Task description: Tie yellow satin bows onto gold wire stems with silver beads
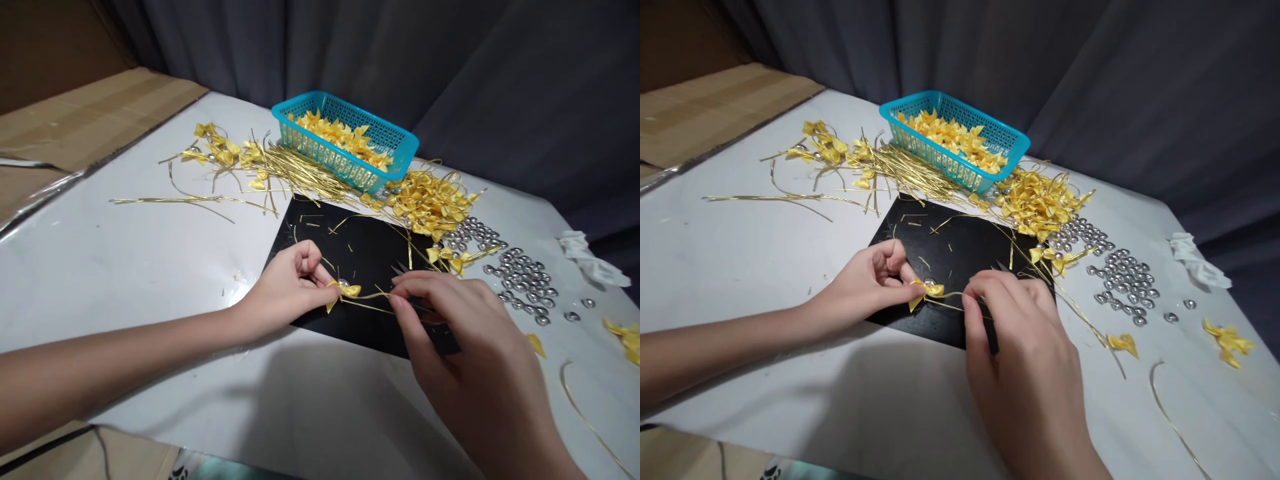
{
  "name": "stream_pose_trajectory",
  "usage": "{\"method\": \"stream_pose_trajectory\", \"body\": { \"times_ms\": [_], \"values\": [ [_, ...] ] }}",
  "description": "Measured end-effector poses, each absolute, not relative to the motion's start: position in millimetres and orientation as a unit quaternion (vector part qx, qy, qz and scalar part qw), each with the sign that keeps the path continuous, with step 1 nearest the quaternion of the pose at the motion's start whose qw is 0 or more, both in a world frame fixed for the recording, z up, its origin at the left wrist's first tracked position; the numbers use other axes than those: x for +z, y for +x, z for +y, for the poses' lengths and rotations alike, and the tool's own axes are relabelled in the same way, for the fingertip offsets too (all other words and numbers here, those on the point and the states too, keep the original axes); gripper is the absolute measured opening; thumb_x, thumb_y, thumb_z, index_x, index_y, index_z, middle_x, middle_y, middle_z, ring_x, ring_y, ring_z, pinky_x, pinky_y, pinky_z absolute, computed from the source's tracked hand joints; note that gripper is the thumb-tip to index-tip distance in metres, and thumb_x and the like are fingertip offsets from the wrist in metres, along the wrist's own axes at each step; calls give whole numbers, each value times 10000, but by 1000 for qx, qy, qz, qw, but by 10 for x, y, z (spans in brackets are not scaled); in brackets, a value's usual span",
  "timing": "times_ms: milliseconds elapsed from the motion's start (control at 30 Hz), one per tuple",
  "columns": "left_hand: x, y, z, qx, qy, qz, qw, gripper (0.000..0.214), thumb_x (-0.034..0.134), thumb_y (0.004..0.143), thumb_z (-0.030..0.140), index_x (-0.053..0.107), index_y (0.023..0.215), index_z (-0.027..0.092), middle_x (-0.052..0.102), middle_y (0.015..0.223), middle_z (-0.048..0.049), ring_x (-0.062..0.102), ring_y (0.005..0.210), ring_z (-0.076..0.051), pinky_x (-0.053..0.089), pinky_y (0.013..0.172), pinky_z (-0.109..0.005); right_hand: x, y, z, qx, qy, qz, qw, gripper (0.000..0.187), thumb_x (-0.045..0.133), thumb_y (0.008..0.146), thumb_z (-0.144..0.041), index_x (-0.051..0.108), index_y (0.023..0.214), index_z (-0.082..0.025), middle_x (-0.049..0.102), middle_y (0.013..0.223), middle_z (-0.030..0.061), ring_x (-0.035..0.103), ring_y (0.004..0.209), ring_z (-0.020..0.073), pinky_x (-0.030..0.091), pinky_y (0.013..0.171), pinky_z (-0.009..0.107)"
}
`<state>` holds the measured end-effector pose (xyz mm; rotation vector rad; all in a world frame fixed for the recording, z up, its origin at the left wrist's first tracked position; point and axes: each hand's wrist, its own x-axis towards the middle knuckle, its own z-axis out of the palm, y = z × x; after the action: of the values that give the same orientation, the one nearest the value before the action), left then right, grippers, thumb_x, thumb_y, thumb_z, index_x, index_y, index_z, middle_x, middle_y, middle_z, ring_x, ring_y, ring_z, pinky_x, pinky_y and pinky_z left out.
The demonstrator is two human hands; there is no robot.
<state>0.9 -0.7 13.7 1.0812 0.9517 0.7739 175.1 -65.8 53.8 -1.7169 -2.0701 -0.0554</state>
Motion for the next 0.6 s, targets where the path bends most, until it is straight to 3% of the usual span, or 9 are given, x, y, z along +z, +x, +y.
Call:
{"method": "stream_pose_trajectory", "body": {
  "times_ms": [167,233,333,600],
  "values": [
    [127,8,-15,334,514,416,672,384,629,647,42,286,666,213,612,607,59,550,496,-56,374,463,-150,615,1662,-626,110,-674,-674,282,91,557,799,-294,615,770,-230,610,697,35,524,540,131,332,354,184],
    [112,4,-9,338,529,409,662,375,626,650,50,290,670,214,602,621,59,544,502,-55,371,465,-154,627,1650,-588,216,-673,-638,306,141,552,793,-326,608,724,-216,577,602,19,476,446,104,300,332,181],
    [87,-3,4,344,564,394,639,355,612,656,49,299,674,214,593,636,53,530,535,-58,377,489,-161,660,1657,-529,341,-651,-619,278,213,504,817,-359,572,694,-199,480,484,-22,391,380,80,253,325,177],
    [51,3,-38,290,574,365,673,346,608,662,69,300,705,220,544,612,82,444,479,-42,338,457,-162,739,1644,-212,235,-537,-799,136,122,496,834,-236,576,746,-207,401,461,-69,313,404,65,222,392,171]
  ]
}}
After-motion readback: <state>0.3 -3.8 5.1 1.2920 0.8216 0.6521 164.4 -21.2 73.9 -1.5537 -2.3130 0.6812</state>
